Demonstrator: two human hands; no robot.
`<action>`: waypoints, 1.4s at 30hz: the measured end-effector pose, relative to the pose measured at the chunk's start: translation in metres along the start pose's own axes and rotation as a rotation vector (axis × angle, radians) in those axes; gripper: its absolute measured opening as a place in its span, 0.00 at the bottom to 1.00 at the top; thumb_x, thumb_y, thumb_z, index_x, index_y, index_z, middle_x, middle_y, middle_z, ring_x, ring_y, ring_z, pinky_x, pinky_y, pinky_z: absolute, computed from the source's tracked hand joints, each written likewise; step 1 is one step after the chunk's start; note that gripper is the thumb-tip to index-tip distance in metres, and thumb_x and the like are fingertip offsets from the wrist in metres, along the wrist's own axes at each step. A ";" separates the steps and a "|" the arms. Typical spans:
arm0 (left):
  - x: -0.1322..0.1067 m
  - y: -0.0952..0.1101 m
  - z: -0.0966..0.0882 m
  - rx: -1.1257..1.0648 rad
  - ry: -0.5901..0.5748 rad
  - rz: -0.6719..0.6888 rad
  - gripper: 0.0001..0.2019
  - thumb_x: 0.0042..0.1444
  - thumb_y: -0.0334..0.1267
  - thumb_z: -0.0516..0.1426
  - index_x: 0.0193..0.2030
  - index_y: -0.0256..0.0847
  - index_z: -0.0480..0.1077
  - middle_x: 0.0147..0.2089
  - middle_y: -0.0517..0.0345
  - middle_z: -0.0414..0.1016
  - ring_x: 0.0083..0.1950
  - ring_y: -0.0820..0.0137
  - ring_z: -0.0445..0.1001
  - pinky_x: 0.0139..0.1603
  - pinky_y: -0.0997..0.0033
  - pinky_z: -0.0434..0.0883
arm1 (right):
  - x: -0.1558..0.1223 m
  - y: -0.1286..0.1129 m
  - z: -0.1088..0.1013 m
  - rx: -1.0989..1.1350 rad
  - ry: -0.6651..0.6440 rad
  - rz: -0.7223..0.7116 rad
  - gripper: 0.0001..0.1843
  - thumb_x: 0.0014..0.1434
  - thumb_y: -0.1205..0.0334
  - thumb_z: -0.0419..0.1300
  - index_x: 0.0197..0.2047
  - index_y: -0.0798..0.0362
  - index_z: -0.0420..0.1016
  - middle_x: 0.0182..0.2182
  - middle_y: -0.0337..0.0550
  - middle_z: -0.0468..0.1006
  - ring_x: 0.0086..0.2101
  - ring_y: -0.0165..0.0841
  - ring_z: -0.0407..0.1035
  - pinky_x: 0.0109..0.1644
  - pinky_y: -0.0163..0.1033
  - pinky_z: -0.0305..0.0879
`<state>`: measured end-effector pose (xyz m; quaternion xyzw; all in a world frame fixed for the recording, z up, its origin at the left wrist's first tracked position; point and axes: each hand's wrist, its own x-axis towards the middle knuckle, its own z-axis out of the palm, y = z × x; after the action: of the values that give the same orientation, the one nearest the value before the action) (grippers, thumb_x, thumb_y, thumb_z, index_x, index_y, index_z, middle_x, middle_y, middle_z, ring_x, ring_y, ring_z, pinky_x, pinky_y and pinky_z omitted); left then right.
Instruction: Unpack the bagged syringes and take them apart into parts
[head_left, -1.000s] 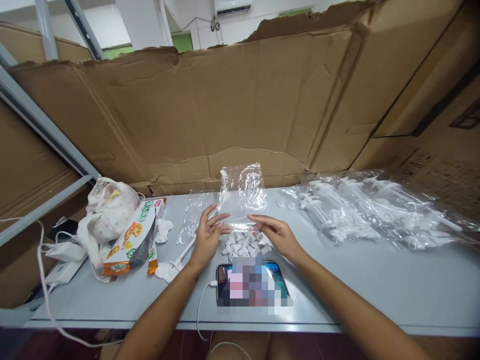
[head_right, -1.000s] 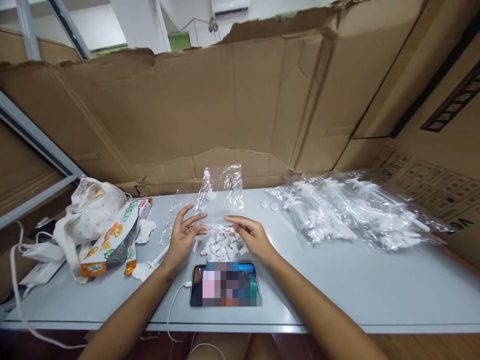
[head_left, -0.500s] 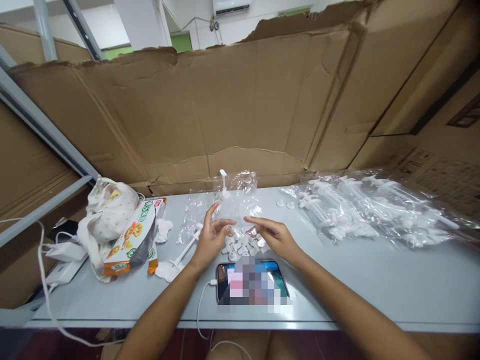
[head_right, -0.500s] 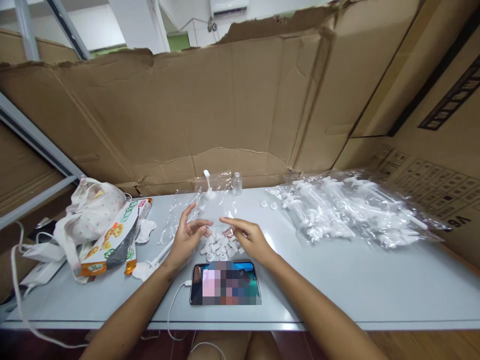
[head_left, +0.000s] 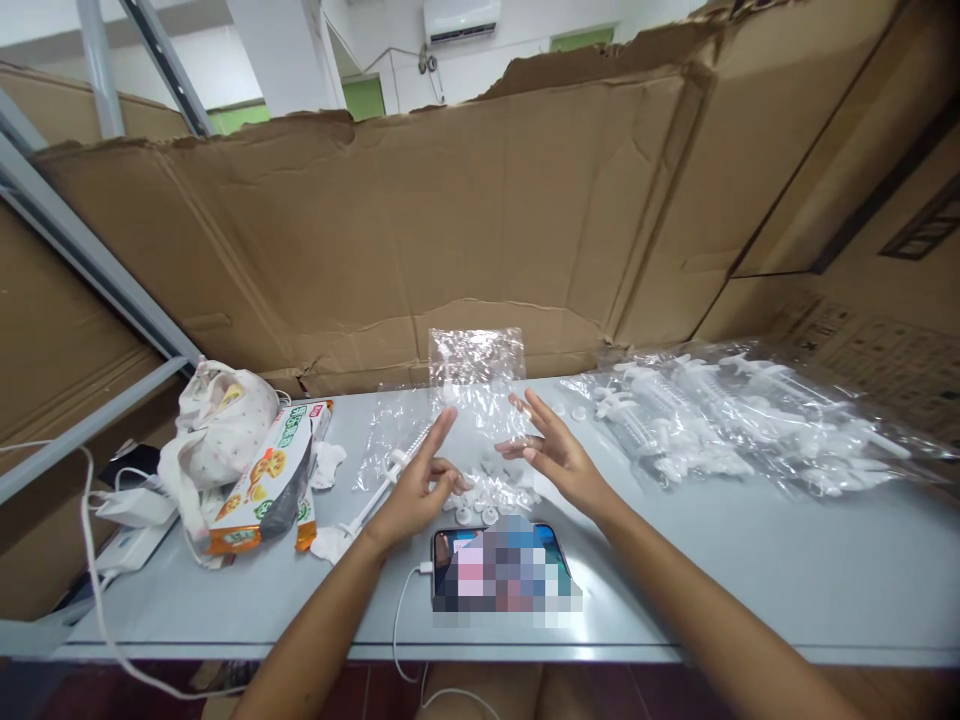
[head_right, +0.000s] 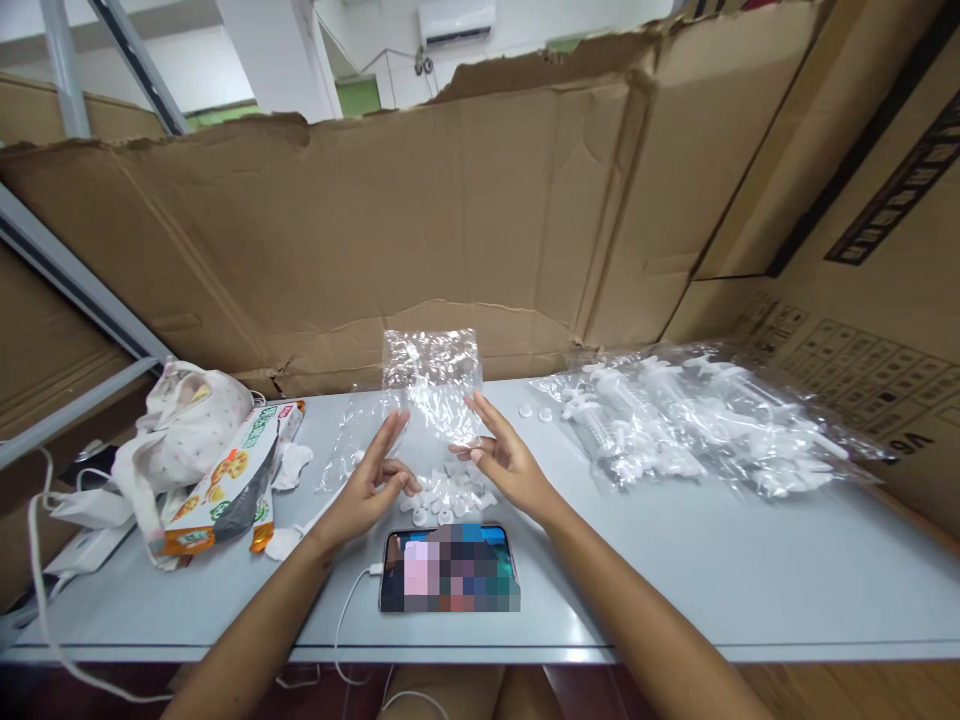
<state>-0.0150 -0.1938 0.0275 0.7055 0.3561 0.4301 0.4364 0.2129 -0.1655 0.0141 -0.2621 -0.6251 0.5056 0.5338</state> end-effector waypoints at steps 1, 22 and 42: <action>-0.002 0.003 0.000 0.015 -0.026 -0.005 0.38 0.59 0.30 0.52 0.69 0.66 0.38 0.74 0.51 0.35 0.34 0.79 0.73 0.41 0.68 0.73 | 0.000 -0.002 0.001 -0.002 0.033 0.009 0.36 0.58 0.55 0.60 0.66 0.33 0.51 0.68 0.43 0.51 0.42 0.36 0.75 0.50 0.49 0.70; 0.013 0.023 -0.004 -0.029 0.170 -0.062 0.25 0.60 0.37 0.54 0.64 0.56 0.60 0.70 0.47 0.51 0.29 0.78 0.76 0.28 0.75 0.73 | -0.008 -0.001 0.013 0.071 -0.164 0.091 0.30 0.61 0.49 0.57 0.65 0.36 0.56 0.69 0.40 0.47 0.58 0.43 0.63 0.53 0.47 0.68; 0.007 0.021 -0.003 -0.024 0.150 -0.056 0.38 0.57 0.37 0.58 0.68 0.65 0.42 0.74 0.56 0.30 0.43 0.72 0.76 0.37 0.71 0.77 | -0.002 0.004 0.002 -0.076 -0.117 0.210 0.29 0.62 0.54 0.55 0.65 0.46 0.58 0.39 0.44 0.82 0.31 0.33 0.75 0.42 0.44 0.73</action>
<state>-0.0128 -0.1947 0.0497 0.6557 0.4021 0.4738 0.4288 0.2109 -0.1666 0.0094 -0.3161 -0.6432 0.5490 0.4301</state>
